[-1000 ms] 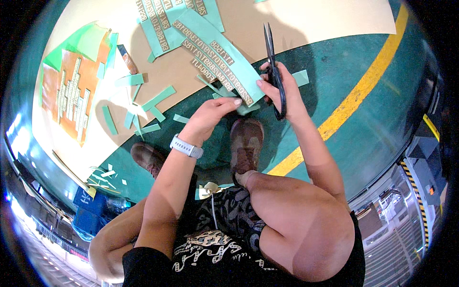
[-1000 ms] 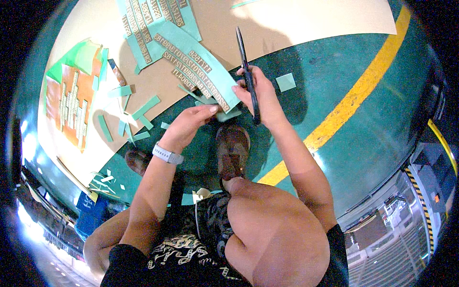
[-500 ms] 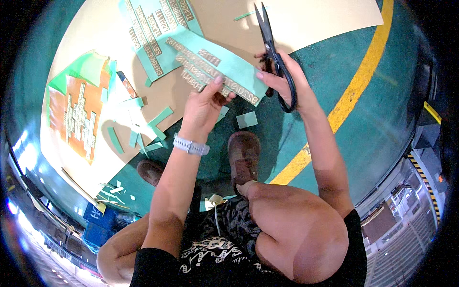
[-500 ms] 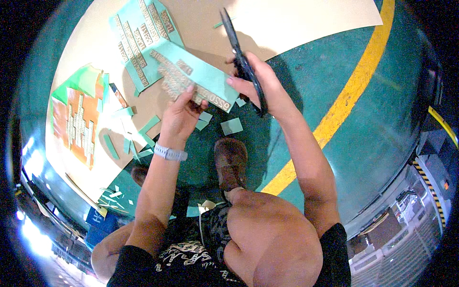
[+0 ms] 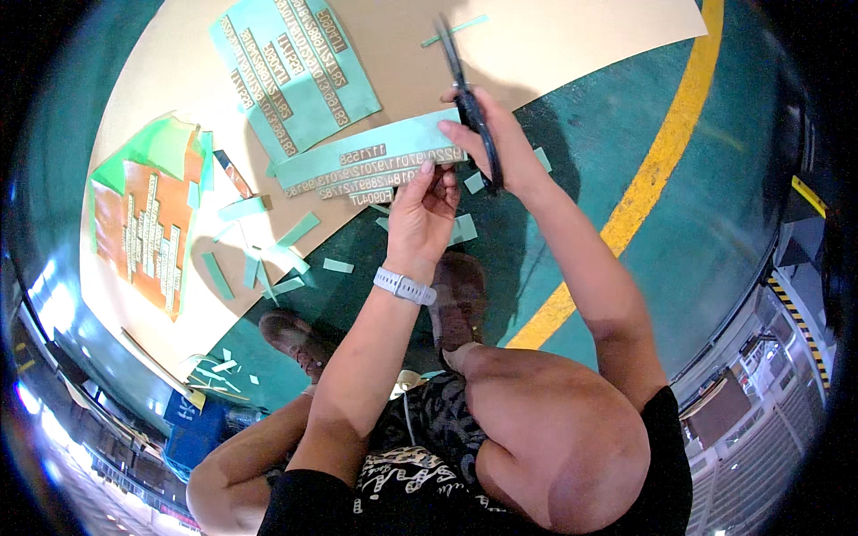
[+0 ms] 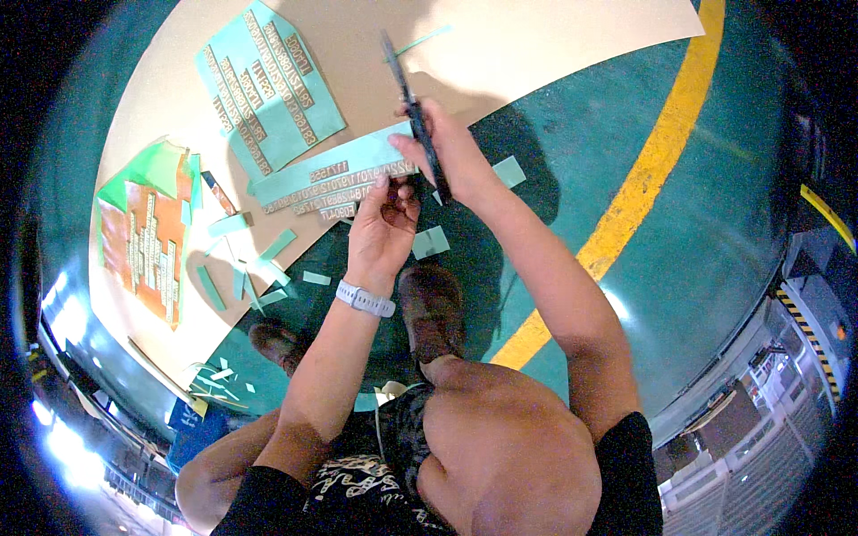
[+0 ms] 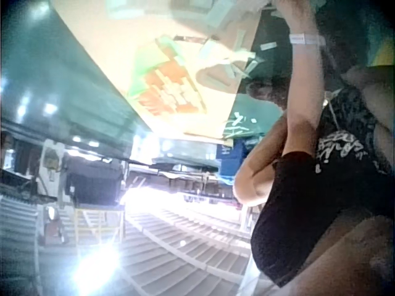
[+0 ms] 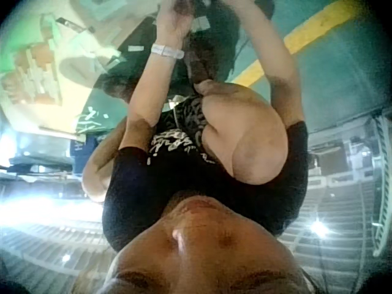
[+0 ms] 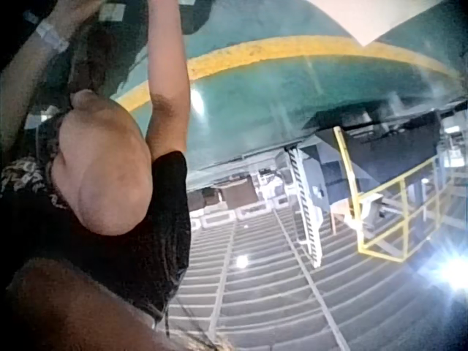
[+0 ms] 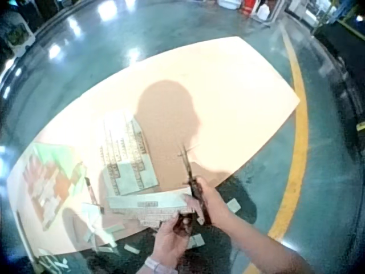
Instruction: The person cuts individual printed labels from a larger teal-colored sheet using scissors.
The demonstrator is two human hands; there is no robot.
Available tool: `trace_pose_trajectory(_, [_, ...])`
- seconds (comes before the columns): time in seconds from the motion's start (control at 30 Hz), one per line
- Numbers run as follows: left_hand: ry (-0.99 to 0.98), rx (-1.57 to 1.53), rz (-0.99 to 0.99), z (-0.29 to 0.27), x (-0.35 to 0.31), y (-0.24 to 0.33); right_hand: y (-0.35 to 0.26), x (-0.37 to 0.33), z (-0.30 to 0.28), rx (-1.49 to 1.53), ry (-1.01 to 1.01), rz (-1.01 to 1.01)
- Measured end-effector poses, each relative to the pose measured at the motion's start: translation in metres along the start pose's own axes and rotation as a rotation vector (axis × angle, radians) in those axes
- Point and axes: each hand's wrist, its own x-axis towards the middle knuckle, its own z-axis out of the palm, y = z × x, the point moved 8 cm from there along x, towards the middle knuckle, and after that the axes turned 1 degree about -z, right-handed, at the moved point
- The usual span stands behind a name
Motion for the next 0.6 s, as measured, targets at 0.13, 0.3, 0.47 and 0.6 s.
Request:
trace_pose_trajectory(0.13, [0.044,0.048,0.046,0.012,0.01,-0.003,0.042,-0.043,-0.029,0.225,0.176,0.242])
trace_pose_trajectory(0.3, [0.051,0.056,0.112,0.022,0.016,-0.004,0.067,-0.114,0.006,0.241,0.017,0.325])
trace_pose_trajectory(0.47, [0.077,0.036,0.113,0.018,0.014,-0.008,0.058,-0.108,0.017,0.206,-0.035,0.372])
trace_pose_trajectory(0.6, [0.091,0.017,0.108,0.018,0.013,-0.009,0.052,-0.103,0.017,0.19,-0.004,0.332])
